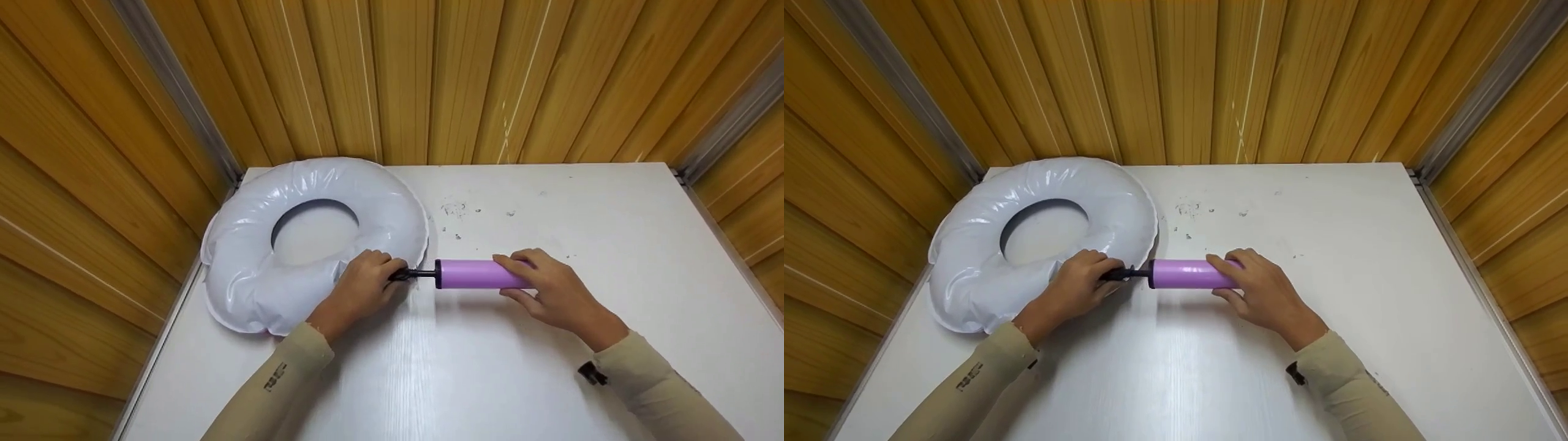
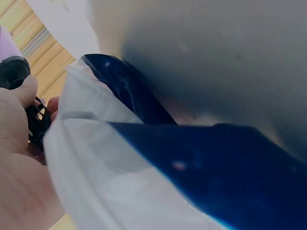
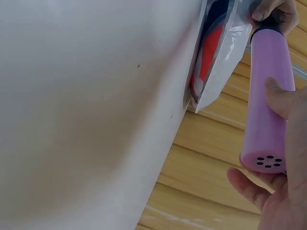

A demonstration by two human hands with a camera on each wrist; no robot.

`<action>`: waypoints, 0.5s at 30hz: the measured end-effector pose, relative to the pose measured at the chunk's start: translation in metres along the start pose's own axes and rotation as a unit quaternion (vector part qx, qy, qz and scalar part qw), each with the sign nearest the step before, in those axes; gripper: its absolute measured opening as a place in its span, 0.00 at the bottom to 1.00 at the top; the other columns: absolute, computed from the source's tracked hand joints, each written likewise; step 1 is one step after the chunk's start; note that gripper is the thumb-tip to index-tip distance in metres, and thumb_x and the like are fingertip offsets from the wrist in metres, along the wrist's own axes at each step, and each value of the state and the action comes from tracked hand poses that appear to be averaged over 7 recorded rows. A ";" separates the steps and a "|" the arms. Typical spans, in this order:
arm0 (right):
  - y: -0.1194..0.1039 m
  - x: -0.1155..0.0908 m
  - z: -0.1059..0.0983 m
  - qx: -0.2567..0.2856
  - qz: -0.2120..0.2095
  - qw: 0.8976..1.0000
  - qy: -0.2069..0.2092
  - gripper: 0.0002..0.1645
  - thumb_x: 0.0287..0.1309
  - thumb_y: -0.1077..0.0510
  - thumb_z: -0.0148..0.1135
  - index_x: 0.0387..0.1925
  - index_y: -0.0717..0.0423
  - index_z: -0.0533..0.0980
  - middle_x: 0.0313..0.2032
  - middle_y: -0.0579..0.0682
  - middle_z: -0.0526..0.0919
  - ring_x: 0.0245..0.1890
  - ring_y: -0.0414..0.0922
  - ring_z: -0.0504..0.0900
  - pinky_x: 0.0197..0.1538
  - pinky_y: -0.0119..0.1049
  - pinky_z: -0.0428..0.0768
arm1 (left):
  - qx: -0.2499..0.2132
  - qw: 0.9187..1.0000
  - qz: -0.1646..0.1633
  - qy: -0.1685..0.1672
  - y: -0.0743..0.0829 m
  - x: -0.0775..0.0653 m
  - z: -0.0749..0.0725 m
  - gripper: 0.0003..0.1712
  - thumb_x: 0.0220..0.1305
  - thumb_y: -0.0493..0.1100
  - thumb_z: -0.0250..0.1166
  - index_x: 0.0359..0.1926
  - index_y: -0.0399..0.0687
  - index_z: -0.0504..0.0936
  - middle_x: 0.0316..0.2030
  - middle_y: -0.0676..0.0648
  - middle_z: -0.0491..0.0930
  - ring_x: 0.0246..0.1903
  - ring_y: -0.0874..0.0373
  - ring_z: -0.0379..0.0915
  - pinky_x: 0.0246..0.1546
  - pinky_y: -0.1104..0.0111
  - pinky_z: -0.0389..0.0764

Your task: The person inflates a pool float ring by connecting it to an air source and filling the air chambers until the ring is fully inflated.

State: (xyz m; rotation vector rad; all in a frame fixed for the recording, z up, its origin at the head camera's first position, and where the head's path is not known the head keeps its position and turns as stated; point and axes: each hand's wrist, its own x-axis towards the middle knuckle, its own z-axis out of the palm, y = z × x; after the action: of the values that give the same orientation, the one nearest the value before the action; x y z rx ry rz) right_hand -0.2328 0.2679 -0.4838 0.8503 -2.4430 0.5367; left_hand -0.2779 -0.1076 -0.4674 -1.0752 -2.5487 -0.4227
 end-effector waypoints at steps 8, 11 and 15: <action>0.015 -0.033 -0.038 0.110 0.127 0.986 0.008 0.39 0.49 0.64 0.84 0.64 0.46 0.83 0.48 0.45 0.86 0.44 0.35 0.80 0.45 0.24 0.75 | 0.041 0.999 -0.018 -0.005 -0.009 -0.007 -0.006 0.13 0.70 0.49 0.73 0.46 0.47 0.83 0.34 0.50 0.86 0.35 0.51 0.80 0.45 0.60 0.77; 0.016 -0.041 -0.047 0.191 0.200 0.961 0.017 0.34 0.52 0.69 0.80 0.61 0.50 0.84 0.48 0.42 0.86 0.44 0.33 0.79 0.47 0.22 0.73 | 0.057 0.997 -0.034 -0.024 -0.012 -0.009 -0.007 0.16 0.70 0.53 0.72 0.41 0.47 0.80 0.29 0.50 0.83 0.32 0.50 0.77 0.43 0.59 0.75; 0.004 -0.038 -0.038 0.255 0.235 0.938 0.004 0.27 0.58 0.68 0.76 0.59 0.53 0.84 0.47 0.40 0.85 0.42 0.35 0.79 0.44 0.27 0.76 | 0.065 0.996 -0.039 -0.050 -0.010 -0.005 -0.004 0.18 0.71 0.54 0.71 0.34 0.48 0.75 0.21 0.50 0.77 0.24 0.51 0.73 0.34 0.60 0.73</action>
State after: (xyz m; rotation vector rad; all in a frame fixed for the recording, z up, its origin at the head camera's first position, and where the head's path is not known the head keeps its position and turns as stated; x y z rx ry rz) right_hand -0.1973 0.3080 -0.4759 0.4246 -2.5365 1.3874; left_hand -0.2810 -0.1189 -0.4672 -0.9757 -2.6701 -0.2230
